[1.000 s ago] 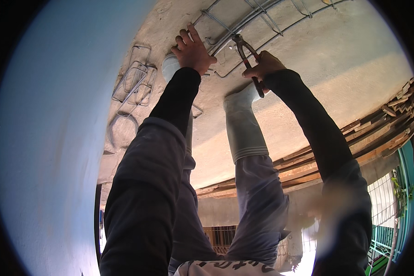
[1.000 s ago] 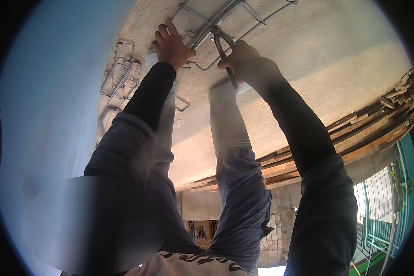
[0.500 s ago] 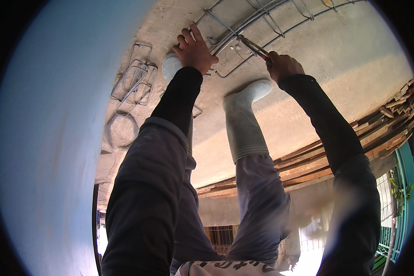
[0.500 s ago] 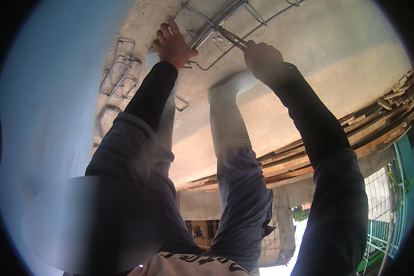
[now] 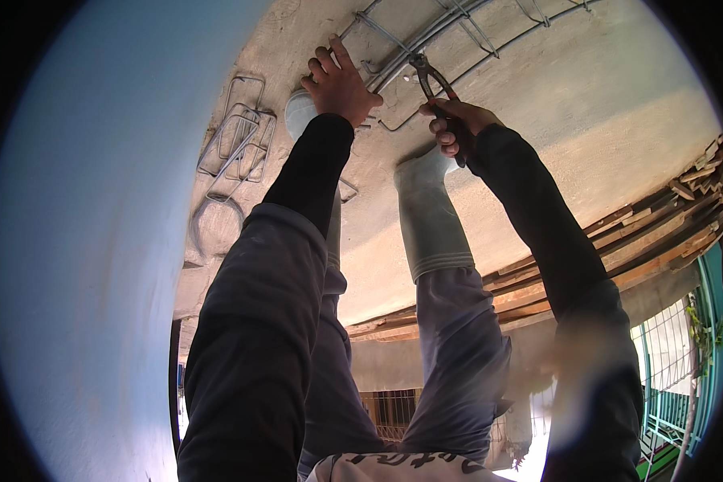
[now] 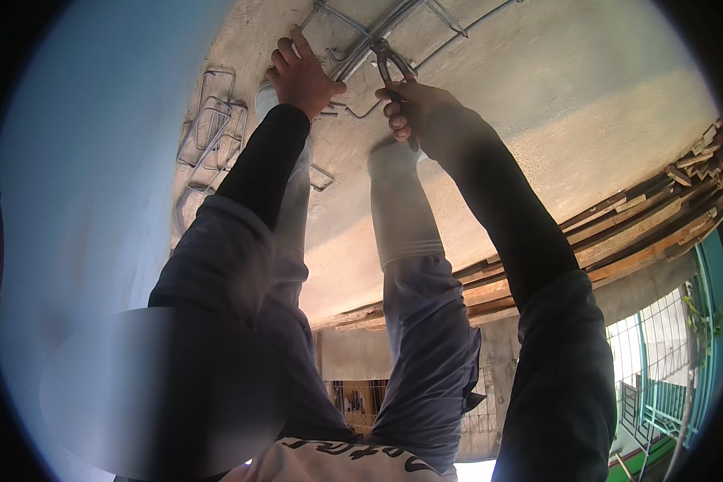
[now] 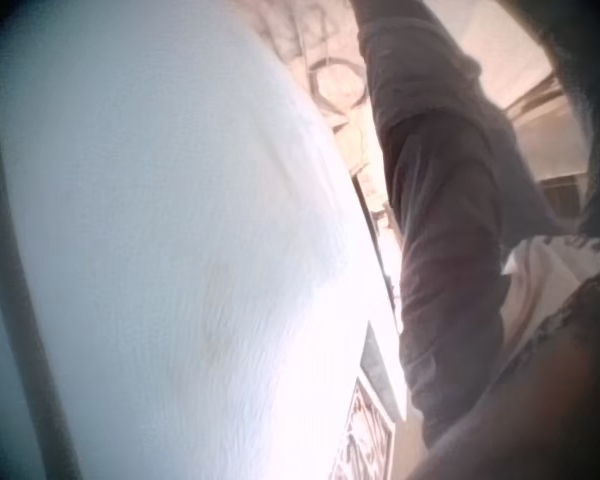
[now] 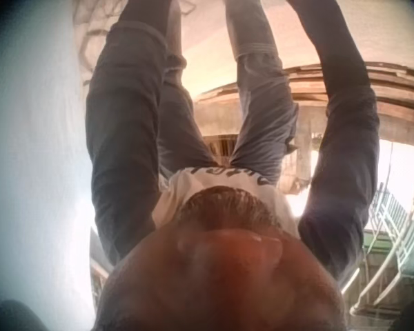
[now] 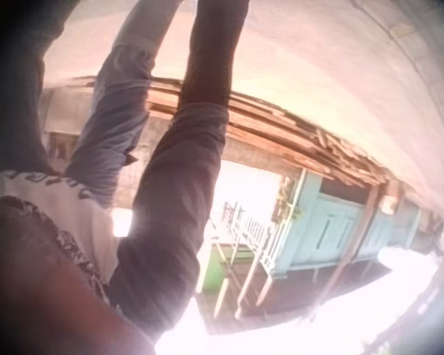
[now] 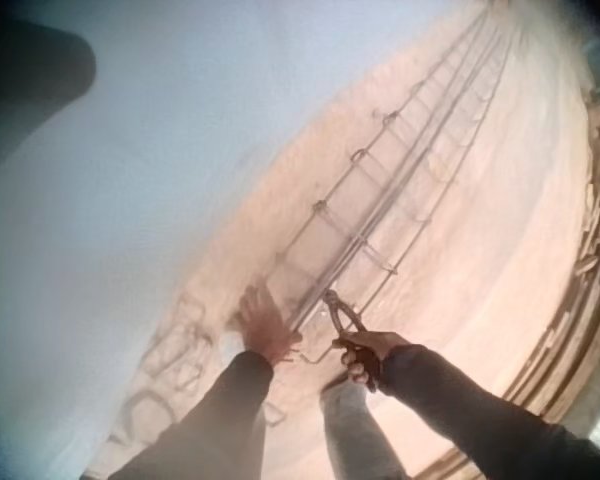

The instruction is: The person sits on a concrete floor and uses pliers to twist wire ties, securing a rectangular metal grid to a larger wire mesh. They repeatedly pick up ties, wrap them around the grid intersections, and twist them tight with pliers.

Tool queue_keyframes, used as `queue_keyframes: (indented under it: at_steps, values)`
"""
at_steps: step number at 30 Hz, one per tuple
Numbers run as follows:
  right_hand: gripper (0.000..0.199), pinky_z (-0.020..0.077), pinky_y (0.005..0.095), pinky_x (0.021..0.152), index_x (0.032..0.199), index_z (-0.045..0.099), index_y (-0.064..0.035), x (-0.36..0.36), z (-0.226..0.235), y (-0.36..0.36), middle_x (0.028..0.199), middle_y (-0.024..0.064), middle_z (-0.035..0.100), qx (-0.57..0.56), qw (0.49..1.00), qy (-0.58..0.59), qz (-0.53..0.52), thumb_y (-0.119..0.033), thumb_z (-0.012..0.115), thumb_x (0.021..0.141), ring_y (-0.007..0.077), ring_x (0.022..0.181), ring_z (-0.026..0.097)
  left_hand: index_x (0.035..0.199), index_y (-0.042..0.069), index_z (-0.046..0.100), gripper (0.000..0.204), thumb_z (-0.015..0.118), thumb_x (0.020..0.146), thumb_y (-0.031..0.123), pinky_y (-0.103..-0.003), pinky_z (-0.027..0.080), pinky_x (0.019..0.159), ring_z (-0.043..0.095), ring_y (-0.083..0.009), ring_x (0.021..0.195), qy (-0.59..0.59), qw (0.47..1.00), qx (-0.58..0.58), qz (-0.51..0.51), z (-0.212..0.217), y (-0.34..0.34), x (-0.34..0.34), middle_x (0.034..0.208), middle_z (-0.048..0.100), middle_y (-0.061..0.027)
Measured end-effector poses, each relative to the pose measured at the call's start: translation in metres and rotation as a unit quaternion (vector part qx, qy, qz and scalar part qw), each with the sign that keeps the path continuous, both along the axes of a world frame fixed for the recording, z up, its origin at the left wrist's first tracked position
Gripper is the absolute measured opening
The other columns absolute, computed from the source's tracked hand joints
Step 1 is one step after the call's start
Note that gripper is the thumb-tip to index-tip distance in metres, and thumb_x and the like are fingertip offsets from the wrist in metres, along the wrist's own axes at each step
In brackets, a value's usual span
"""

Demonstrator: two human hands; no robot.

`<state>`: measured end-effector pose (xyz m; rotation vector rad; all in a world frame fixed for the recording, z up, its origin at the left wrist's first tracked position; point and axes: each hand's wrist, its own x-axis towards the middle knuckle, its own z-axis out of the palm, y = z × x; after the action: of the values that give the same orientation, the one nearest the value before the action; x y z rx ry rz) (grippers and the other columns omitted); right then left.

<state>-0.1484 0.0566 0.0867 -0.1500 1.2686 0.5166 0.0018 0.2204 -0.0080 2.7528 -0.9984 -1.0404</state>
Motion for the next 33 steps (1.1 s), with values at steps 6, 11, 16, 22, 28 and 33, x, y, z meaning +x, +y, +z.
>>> queue_keyframes:
  at_steps: [6, 11, 16, 22, 28, 33]
  values:
    - [0.037, 0.0468, 0.032, 0.05, 0.113, 0.064, -0.005, 0.019, 0.027, -0.012, 0.071, 0.0038, 0.06, -0.063, 0.976, 0.043, 0.202, -0.039, 0.059, 0.099, 0.0162, 0.056, 0.057, 0.152, -0.005, 0.007, 0.134, 0.089, 0.059, 0.045, -0.063, 0.033, 0.101, 0.029, -0.0472, 0.133, -0.036, 0.999, -0.003, -0.013, 0.005, 0.0, -0.002, 0.144, 0.027, -0.0287]
    - [0.034, 0.049, 0.034, 0.05, 0.099, 0.064, -0.0064, 0.011, 0.007, -0.034, 0.07, 0.0051, 0.061, -0.046, 0.978, 0.017, 0.204, -0.04, 0.06, 0.098, 0.0187, 0.058, 0.06, 0.141, -0.007, 0.033, 0.099, 0.08, 0.075, 0.05, -0.057, 0.036, 0.101, 0.043, -0.0412, 0.128, -0.038, 0.985, -0.127, 0.11, 0.026, -0.016, -0.02, 0.136, 0.042, -0.0281]
    - [0.034, 0.0475, 0.0346, 0.048, 0.094, 0.061, -0.0063, 0.006, 0.002, -0.025, 0.07, 0.0057, 0.062, -0.09, 0.979, -0.03, 0.179, -0.04, 0.059, 0.098, 0.0194, 0.056, 0.06, 0.097, 0.0, 0.059, 0.048, 0.06, 0.096, 0.049, -0.041, 0.053, 0.073, 0.065, -0.0269, 0.083, 0.563, 0.531, -0.121, 0.621, 0.062, -0.077, -0.063, 0.088, 0.063, -0.0138]
    - [0.036, 0.0575, 0.0401, 0.064, 0.104, 0.059, -0.0012, -0.017, -0.009, -0.033, 0.082, 0.0102, 0.066, -0.339, 0.705, -0.211, 0.586, -0.035, 0.064, 0.092, 0.0264, 0.071, 0.068, 0.082, 0.007, 0.049, 0.036, 0.05, 0.103, 0.037, -0.041, 0.051, 0.06, 0.054, -0.0211, 0.06, 0.574, 0.369, -0.181, 0.708, 0.048, -0.105, -0.079, 0.069, 0.052, -0.0047]
    - [0.025, 0.0603, 0.0396, 0.062, 0.105, 0.058, 0.0024, 0.01, 0.053, -0.002, 0.093, 0.0152, 0.068, -0.575, 0.335, -0.043, 0.745, -0.019, 0.056, 0.092, 0.0286, 0.087, 0.072, 0.097, -0.001, 0.059, 0.048, 0.05, 0.101, 0.046, -0.033, 0.052, 0.071, 0.054, -0.018, 0.068, 0.528, 0.52, -0.144, 0.656, 0.047, -0.111, -0.08, 0.079, 0.061, -0.0104]
    - [0.018, 0.0604, 0.0391, 0.064, 0.098, 0.06, -0.0012, 0.013, 0.046, -0.014, 0.089, 0.0151, 0.069, -0.558, 0.345, -0.046, 0.753, -0.017, 0.051, 0.096, 0.0285, 0.078, 0.073, 0.146, -0.006, 0.023, 0.103, 0.078, 0.079, 0.05, -0.06, 0.021, 0.109, 0.029, -0.0464, 0.135, -0.031, 0.953, -0.154, 0.259, 0.038, -0.036, -0.064, 0.142, 0.034, -0.0315]
